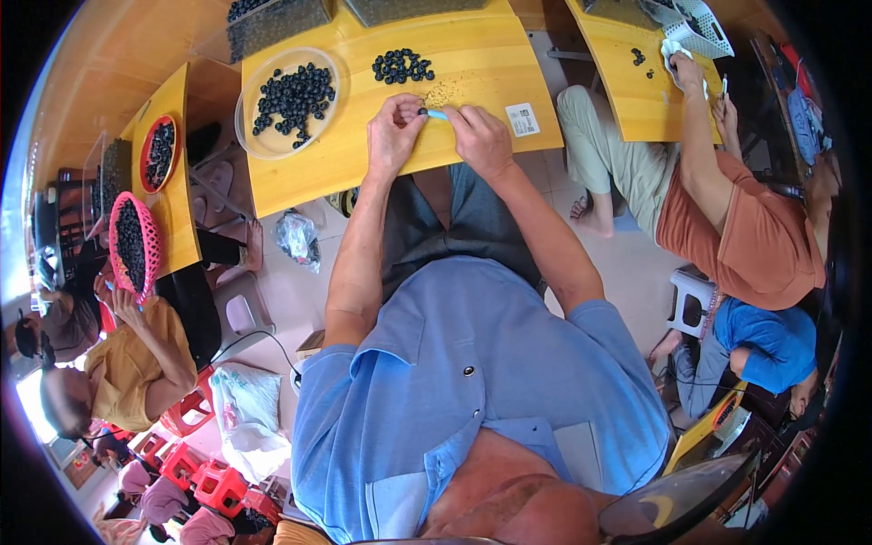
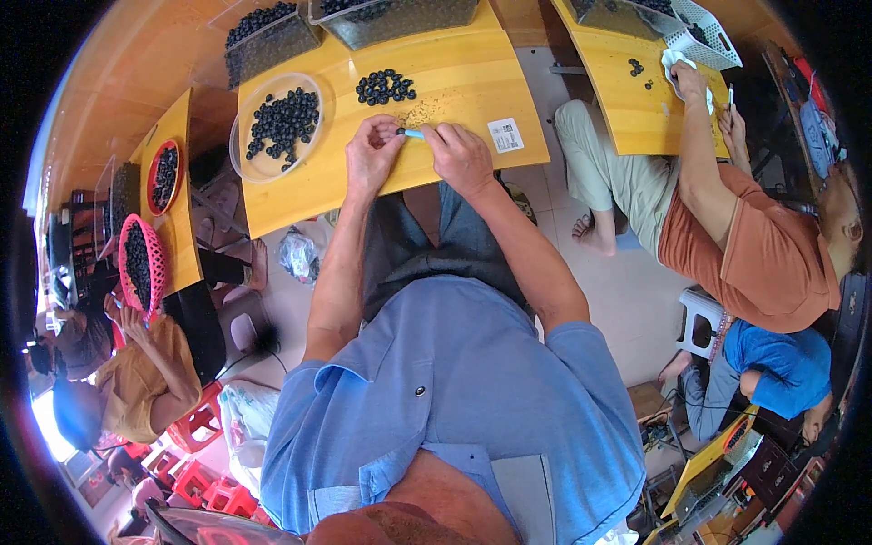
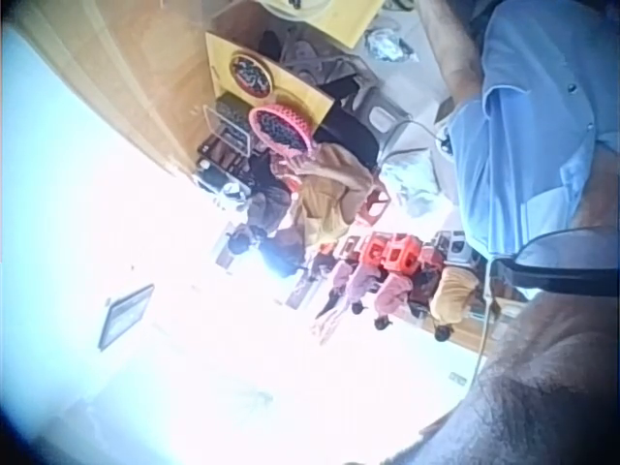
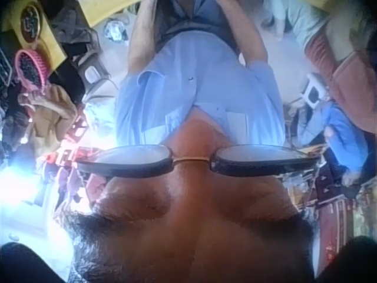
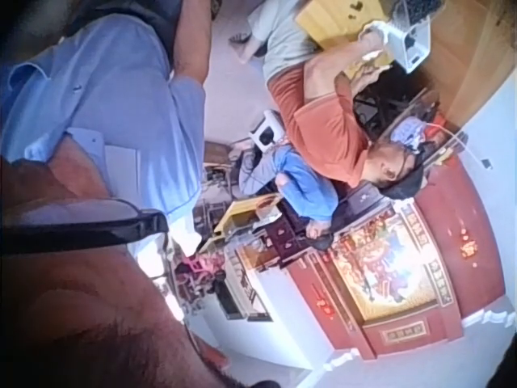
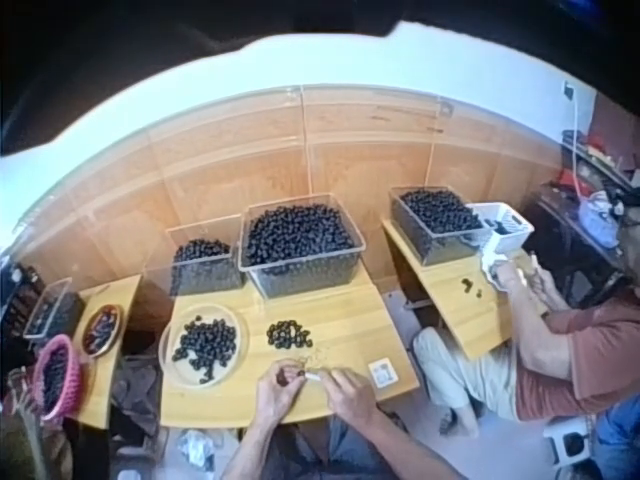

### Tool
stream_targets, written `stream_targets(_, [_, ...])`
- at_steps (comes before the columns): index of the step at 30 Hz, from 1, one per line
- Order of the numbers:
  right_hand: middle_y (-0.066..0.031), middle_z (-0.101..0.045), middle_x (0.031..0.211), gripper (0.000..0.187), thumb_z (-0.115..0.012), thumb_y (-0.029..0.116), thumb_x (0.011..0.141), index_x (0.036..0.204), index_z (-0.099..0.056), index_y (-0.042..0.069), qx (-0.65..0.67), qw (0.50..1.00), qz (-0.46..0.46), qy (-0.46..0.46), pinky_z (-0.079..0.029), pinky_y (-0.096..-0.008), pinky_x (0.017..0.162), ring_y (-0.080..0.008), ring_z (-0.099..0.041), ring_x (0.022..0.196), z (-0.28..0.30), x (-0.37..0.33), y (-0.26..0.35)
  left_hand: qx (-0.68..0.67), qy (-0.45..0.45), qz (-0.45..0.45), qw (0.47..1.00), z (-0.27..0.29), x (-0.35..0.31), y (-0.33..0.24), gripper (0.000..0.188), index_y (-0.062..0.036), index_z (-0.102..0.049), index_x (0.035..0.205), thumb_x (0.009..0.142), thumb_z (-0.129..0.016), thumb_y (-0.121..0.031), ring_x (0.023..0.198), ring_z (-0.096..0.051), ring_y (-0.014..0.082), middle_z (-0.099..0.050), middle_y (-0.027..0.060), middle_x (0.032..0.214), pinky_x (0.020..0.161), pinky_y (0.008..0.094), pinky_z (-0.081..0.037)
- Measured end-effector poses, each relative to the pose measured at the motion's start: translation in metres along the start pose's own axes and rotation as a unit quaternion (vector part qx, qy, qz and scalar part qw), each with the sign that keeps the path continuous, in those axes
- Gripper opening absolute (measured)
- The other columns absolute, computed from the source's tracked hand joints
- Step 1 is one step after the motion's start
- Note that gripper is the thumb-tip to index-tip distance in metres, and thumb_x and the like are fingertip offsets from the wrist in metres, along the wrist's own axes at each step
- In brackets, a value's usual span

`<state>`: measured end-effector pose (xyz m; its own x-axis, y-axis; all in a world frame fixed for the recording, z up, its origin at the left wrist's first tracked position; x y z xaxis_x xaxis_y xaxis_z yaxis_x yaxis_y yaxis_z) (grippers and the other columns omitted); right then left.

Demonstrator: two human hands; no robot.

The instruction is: The person sorts small black objects on a table, removing stems and impurities by hand and with a small blue scraper, then places the sorted objects into a plastic container and a basket.

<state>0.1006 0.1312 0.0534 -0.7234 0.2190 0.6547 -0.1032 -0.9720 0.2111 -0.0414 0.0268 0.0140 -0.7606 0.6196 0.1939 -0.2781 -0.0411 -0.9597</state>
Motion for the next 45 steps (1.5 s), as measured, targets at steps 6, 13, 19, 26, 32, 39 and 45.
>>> stream_targets(6, [-0.0064,-0.063,0.089,0.029,-0.067,0.004,0.083,0.111,-0.074,0.007,-0.013,0.999,-0.05,0.012,-0.058,-0.0394,0.072,-0.025,-0.069,0.084,-0.006,0.0,-0.01,-0.127,-0.014,0.034,0.991,0.003,0.0,0.018,0.038,0.0017,-0.068,0.124,0.088,-0.081,0.006,0.092,-0.071,0.0123,-0.074,0.0085,0.104,0.086,0.0258,-0.059])
stream_targets(13, [-0.0063,-0.065,0.091,0.029,-0.067,0.003,0.082,0.11,-0.075,0.006,-0.006,0.998,-0.064,0.012,-0.058,-0.04,0.072,-0.026,-0.07,0.086,-0.006,-0.001,-0.011,-0.064,-0.014,0.019,0.998,0.012,-0.003,0.0,0.02,0.0008,-0.075,0.111,0.091,-0.079,0.002,0.092,-0.07,0.0118,-0.073,0.0071,0.103,0.084,0.0265,-0.058])
stream_targets(19, [-0.0067,-0.066,0.09,0.027,-0.067,0.001,0.082,0.108,-0.075,0.006,0.009,0.998,-0.058,-0.006,-0.059,-0.0407,0.071,-0.0266,-0.07,0.084,-0.003,-0.003,-0.013,0.088,-0.208,-0.124,0.966,0.092,0.002,-0.043,0.015,-0.0007,-0.077,0.106,0.092,-0.079,-0.002,0.087,-0.069,0.0148,-0.072,0.0086,0.101,0.08,0.0281,-0.057])
stream_targets(26, [-0.0068,-0.065,0.089,0.026,-0.066,0.001,0.083,0.107,-0.074,0.006,0.008,0.997,-0.07,0.009,-0.059,-0.0404,0.071,-0.027,-0.07,0.084,-0.001,0.0,-0.013,0.268,-0.21,-0.181,0.923,0.132,0.04,-0.072,0.016,-0.0014,-0.076,0.107,0.091,-0.075,0.0,0.086,-0.071,0.0253,-0.071,0.0139,0.1,0.078,0.0351,-0.058])
stream_targets(32, [-0.0068,-0.064,0.088,0.024,-0.066,0.002,0.084,0.107,-0.074,0.007,0.013,0.998,-0.063,-0.014,-0.059,-0.0417,0.07,-0.0277,-0.07,0.083,0.0,0.0,-0.012,0.325,-0.036,-0.143,0.934,0.048,0.056,-0.037,0.019,-0.0027,-0.075,0.111,0.092,-0.075,-0.007,0.091,-0.072,0.0374,-0.071,0.0195,0.1,0.08,0.0458,-0.058])
stream_targets(39, [-0.0069,-0.064,0.088,0.024,-0.066,0.002,0.084,0.106,-0.073,0.007,0.017,0.997,-0.073,-0.011,-0.058,-0.0426,0.069,-0.028,-0.069,0.082,-0.001,0.0,-0.014,0.371,-0.006,-0.111,0.922,0.031,0.061,-0.008,0.024,-0.0029,-0.077,0.112,0.092,-0.079,-0.017,0.085,-0.072,0.0349,-0.07,0.0192,0.094,0.078,0.0457,-0.057])
stream_targets(45, [-0.0064,-0.064,0.089,0.025,-0.066,0.002,0.084,0.108,-0.073,0.007,0.022,0.997,-0.072,-0.011,-0.058,-0.0421,0.071,-0.0277,-0.069,0.083,-0.003,-0.004,-0.016,0.357,-0.019,-0.082,0.93,0.032,0.053,-0.012,0.023,-0.0042,-0.078,0.108,0.091,-0.081,-0.019,0.085,-0.072,0.0347,-0.07,0.0188,0.094,0.078,0.0452,-0.057])
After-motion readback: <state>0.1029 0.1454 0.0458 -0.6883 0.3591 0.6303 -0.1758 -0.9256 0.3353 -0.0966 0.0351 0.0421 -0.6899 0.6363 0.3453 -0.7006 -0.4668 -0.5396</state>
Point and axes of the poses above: each hand's wrist, its own x-axis towards the middle knuckle, its own z-axis out of the back of the hand, y = z × x, the point moved 7 cm from there along x, towards the middle knuckle
